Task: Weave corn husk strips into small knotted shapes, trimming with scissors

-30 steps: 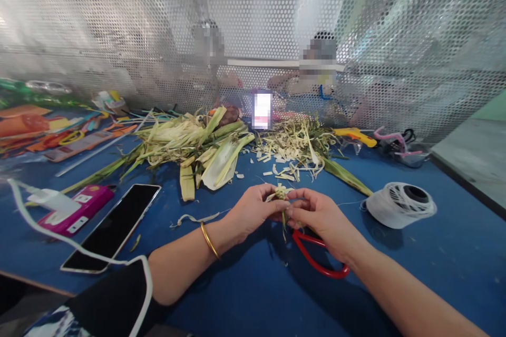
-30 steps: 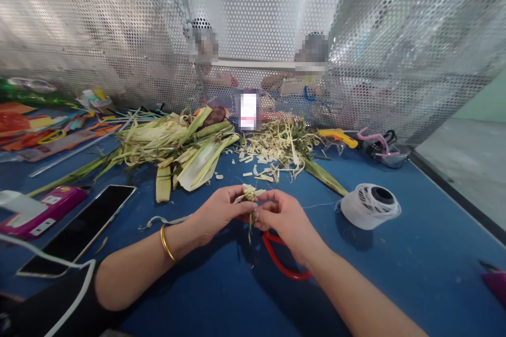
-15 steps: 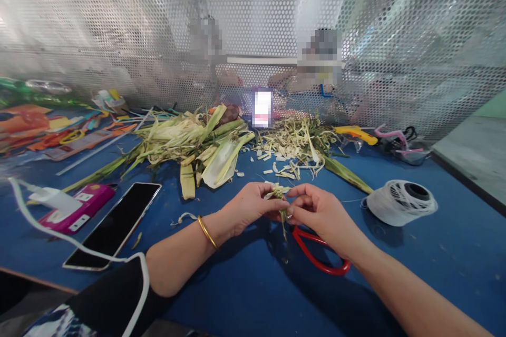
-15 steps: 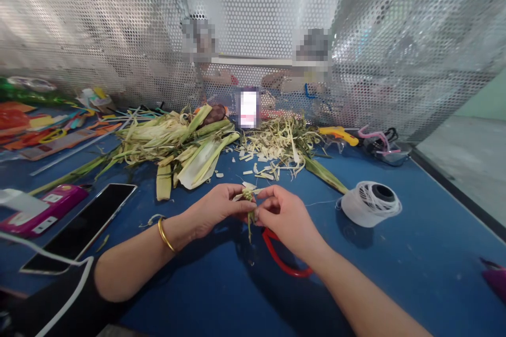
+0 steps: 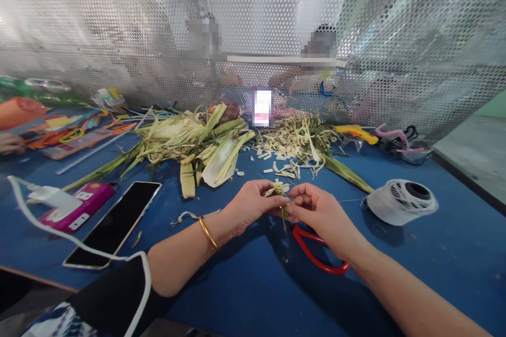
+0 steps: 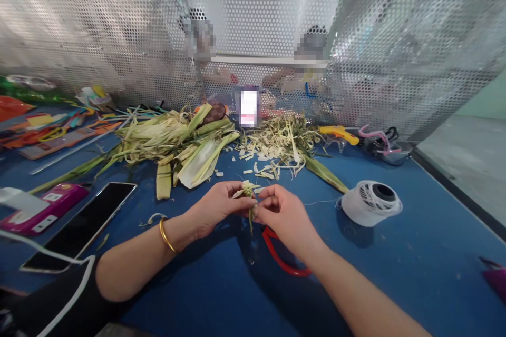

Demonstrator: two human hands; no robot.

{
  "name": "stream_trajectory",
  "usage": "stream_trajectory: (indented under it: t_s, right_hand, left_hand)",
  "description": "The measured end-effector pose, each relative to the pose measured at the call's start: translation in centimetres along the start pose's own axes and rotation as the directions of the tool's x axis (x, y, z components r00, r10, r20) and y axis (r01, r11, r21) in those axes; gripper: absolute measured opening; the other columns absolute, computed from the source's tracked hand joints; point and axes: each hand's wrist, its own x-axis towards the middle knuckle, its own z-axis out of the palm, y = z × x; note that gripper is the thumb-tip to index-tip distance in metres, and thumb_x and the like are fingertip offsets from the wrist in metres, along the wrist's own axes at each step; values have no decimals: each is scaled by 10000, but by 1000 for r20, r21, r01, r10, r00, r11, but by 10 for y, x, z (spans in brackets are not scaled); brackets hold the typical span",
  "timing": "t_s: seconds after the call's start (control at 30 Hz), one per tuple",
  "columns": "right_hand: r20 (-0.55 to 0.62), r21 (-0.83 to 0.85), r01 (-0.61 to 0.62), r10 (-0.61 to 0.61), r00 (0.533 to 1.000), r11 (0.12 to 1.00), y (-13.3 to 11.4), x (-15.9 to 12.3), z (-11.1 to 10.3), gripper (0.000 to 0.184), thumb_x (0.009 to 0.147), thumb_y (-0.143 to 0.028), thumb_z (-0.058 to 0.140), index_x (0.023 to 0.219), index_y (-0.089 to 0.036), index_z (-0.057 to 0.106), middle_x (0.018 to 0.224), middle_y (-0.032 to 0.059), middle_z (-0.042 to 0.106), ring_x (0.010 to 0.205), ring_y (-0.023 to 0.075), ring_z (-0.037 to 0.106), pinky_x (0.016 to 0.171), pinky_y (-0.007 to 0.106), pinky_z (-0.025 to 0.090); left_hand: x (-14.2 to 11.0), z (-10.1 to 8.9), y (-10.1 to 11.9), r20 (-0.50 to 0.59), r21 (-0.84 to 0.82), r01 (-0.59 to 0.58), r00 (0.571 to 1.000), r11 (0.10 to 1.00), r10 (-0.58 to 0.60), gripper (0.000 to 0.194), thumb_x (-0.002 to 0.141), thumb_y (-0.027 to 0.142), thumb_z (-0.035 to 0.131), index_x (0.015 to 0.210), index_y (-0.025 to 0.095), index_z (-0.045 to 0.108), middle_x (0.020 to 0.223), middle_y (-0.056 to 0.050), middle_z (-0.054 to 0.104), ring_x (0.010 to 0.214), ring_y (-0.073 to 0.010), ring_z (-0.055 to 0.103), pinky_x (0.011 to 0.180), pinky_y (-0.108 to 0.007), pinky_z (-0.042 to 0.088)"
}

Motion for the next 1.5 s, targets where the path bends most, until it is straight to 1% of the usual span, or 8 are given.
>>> stream_trajectory:
  t_s: [0.37, 0.53, 0.77, 0.9, 1.0, 1.07, 1.2, 1.5]
  right_hand:
    - [59, 208, -59, 48, 997, 976, -6, -1, -2, 304, 573, -252, 722, 829, -184, 572, 632, -44, 584, 578, 98, 546, 615, 251, 439]
    - [73, 200, -75, 61, 995, 977, -5, 0, -2, 320, 574, -260, 709, 844, -179, 558, 618, -51, 564, 561, 93, 525, 612, 253, 432]
    - [-19, -178, 130, -136, 991, 975, 2, 2, -2, 255, 664, -255, 617, 892, -209, 512, 655, -39, 599, 599, 137, 578, 586, 269, 443]
    - [-44, -511, 249, -315, 948, 823, 3, -1, -3, 193, 724, -202, 544, 909, -238, 500, 714, -14, 626, 656, 160, 598, 624, 281, 440]
    - [-49, -625, 286, -402, 914, 727, 4, -5, -1, 196, 735, -163, 517, 907, -254, 497, 743, -4, 641, 706, 179, 622, 655, 289, 441]
    - [-46, -601, 285, -389, 920, 746, 4, -5, 0, 180, 739, -161, 515, 894, -251, 496, 739, -5, 645, 707, 178, 626, 661, 291, 446]
    - [-39, -364, 206, -236, 971, 908, 6, -2, -1, 162, 740, -214, 568, 890, -236, 513, 713, -15, 642, 669, 163, 626, 627, 284, 474]
    - [73, -242, 126, -112, 991, 962, 2, 1, -4, 181, 772, -349, 587, 681, -193, 598, 613, -10, 609, 598, 134, 579, 611, 274, 480]
  left_hand:
    - [0, -2, 1, 87, 6, 45, 995, 999, -45, 383, 549, 350, 827, 796, 127, 637, 765, -32, 672, 715, -145, 637, 694, -264, 483]
    - [4, -7, -2, 157, -57, 127, 981, 990, -117, 410, 534, 334, 839, 826, 120, 646, 759, -41, 671, 666, -135, 627, 680, -270, 477]
    - [4, -5, -7, 78, -64, 170, 983, 983, -165, 378, 586, 401, 798, 777, 119, 633, 681, -34, 658, 595, -118, 604, 675, -279, 479]
    - [2, -4, -7, 78, -5, 138, 987, 990, -137, 337, 603, 391, 775, 732, 126, 613, 611, -4, 611, 553, -116, 581, 621, -270, 477]
    - [3, -3, -7, 30, 63, 73, 997, 995, -75, 238, 662, 335, 716, 699, 132, 597, 595, 10, 586, 544, -102, 554, 601, -249, 461]
    - [4, -2, -7, 4, 165, -17, 1000, 986, 17, 174, 704, 288, 660, 665, 137, 583, 570, 21, 562, 524, -87, 513, 569, -226, 427]
    - [4, -1, -6, -3, 287, -138, 989, 948, 145, 132, 719, 262, 623, 668, 145, 588, 584, 29, 550, 546, -92, 490, 551, -216, 388]
    - [0, 0, 2, 22, 88, -36, 999, 995, 34, 277, 584, 352, 775, 623, 133, 610, 594, 13, 590, 532, -92, 527, 575, -232, 436]
